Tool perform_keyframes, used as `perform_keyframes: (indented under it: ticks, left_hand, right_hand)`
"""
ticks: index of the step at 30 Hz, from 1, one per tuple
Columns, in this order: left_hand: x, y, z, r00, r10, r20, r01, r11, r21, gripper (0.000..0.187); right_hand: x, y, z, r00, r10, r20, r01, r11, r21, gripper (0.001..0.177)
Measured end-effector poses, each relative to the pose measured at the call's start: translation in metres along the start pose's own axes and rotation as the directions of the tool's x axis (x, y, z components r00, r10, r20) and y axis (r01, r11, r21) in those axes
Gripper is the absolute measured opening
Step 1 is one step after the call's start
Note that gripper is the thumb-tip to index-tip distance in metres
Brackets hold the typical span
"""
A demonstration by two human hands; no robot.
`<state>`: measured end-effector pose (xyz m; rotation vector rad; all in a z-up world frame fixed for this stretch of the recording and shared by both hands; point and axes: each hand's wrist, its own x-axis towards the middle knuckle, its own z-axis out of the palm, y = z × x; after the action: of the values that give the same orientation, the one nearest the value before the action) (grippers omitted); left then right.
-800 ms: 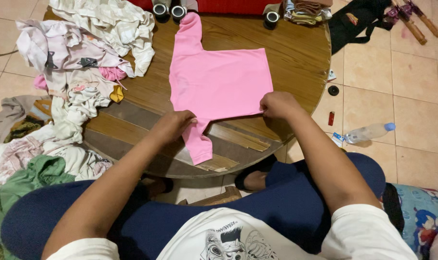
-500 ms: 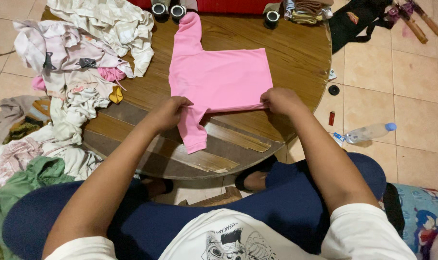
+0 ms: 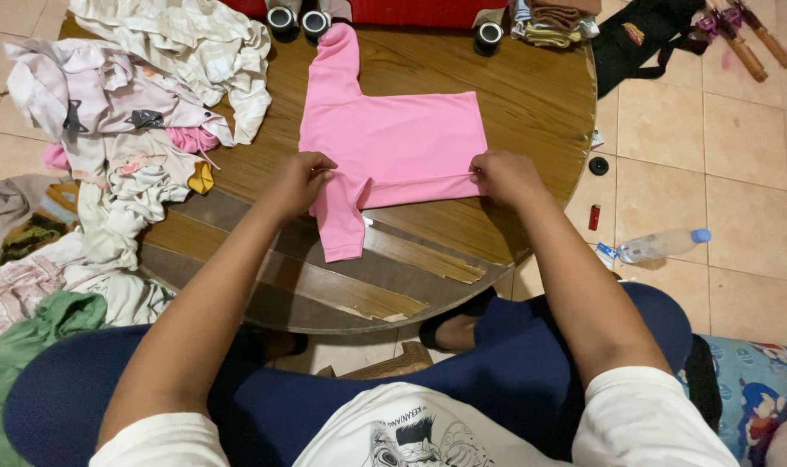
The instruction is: The person folds pink and white baby clothes on a wooden table by hand and places them inside an open suitcase.
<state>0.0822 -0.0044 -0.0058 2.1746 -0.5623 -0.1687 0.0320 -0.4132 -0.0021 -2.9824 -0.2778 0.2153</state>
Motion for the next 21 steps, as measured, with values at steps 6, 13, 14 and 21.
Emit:
perform_keyframes:
  ticks: [6, 13, 14, 21]
  left_hand:
    - [0.006, -0.005, 0.002, 0.999, -0.048, -0.022, 0.046, 0.998, -0.045, 0.02]
    - [0.012, -0.017, 0.008, 0.996, -0.069, -0.055, 0.067, 0.997, -0.029, 0.02]
    - [0.012, -0.019, 0.009, 0.995, -0.074, -0.06, 0.072, 0.997, -0.034, 0.02]
    - [0.015, -0.025, 0.011, 0.99, -0.118, -0.075, 0.117, 0.993, -0.022, 0.021]
  right_hand:
    - [0.004, -0.003, -0.006, 0.999, 0.042, 0.002, -0.042, 0.997, 0.06, 0.021]
    - [0.013, -0.006, -0.006, 0.994, 0.089, 0.06, -0.091, 0.995, 0.031, 0.02]
    - [0.013, -0.005, -0.005, 0.995, 0.088, 0.056, -0.09, 0.995, 0.033, 0.02]
    - [0.018, 0.001, 0.0, 0.997, 0.073, 0.026, -0.074, 0.996, 0.054, 0.019]
